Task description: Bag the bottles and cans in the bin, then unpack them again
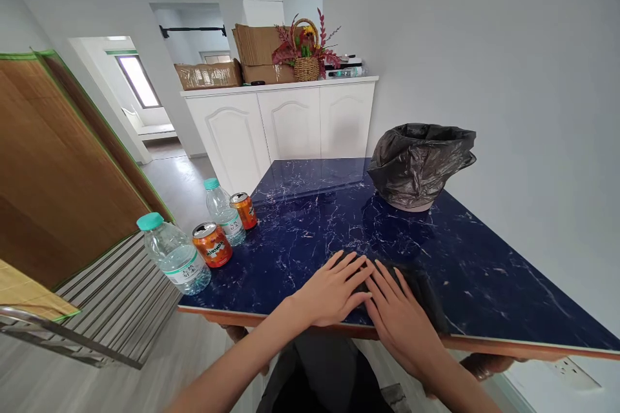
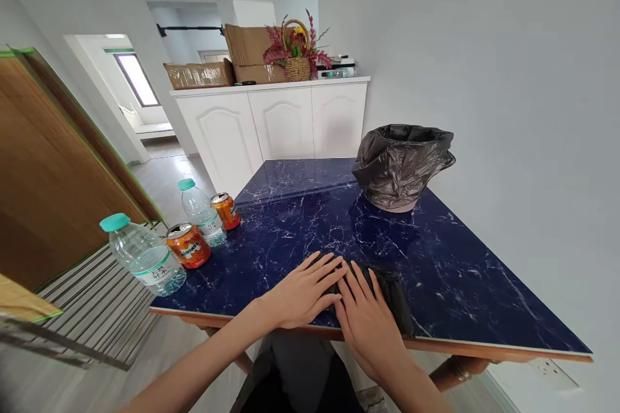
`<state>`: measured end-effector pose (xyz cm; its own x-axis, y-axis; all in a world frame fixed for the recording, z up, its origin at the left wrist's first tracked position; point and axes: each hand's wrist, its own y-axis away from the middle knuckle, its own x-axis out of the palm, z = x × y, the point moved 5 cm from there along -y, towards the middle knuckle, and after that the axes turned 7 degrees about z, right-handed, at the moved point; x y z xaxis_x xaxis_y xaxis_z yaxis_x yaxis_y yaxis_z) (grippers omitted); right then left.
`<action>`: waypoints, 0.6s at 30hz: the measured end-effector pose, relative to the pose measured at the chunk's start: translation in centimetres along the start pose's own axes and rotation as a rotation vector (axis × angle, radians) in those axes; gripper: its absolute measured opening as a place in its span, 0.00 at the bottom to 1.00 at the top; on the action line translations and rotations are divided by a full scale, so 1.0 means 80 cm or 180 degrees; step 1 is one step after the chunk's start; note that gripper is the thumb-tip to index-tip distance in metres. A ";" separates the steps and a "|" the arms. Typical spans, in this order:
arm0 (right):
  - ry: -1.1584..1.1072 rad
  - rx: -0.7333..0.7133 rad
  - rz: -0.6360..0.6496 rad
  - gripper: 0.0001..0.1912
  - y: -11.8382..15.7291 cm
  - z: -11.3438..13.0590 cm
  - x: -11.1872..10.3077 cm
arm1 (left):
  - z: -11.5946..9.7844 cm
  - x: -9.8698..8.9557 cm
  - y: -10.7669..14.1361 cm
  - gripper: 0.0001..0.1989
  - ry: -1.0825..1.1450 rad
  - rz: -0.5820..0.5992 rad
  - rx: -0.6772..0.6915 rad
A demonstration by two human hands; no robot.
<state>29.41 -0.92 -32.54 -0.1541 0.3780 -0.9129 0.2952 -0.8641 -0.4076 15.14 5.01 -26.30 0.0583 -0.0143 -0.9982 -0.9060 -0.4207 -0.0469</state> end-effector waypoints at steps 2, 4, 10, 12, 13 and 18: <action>-0.0007 0.0052 0.0077 0.33 0.001 -0.003 0.002 | 0.009 0.010 0.004 0.32 0.0123 0.0028 -0.0095; -0.0052 0.0050 0.0141 0.33 0.000 -0.007 0.001 | 0.014 0.016 0.006 0.32 0.0197 0.0040 -0.0145; -0.0218 -0.0014 0.0318 0.34 -0.003 -0.016 0.002 | 0.016 0.023 0.007 0.33 0.0194 -0.0001 -0.0194; -0.0287 -0.0022 0.0388 0.33 -0.003 -0.017 0.002 | 0.016 0.025 0.008 0.33 0.0210 -0.0009 -0.0180; -0.0321 -0.0034 0.0432 0.33 -0.003 -0.017 0.000 | 0.017 0.025 0.010 0.33 0.0231 -0.0007 -0.0170; -0.0432 -0.0029 0.0417 0.31 -0.002 -0.041 -0.027 | 0.036 0.012 0.043 0.33 0.0283 -0.0095 -0.0294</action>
<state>32.79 -0.52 -30.60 -0.2394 0.2135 -0.9472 0.3294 -0.8998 -0.2861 10.92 6.16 -27.50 0.1252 -0.0791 -0.9890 -0.8612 -0.5037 -0.0688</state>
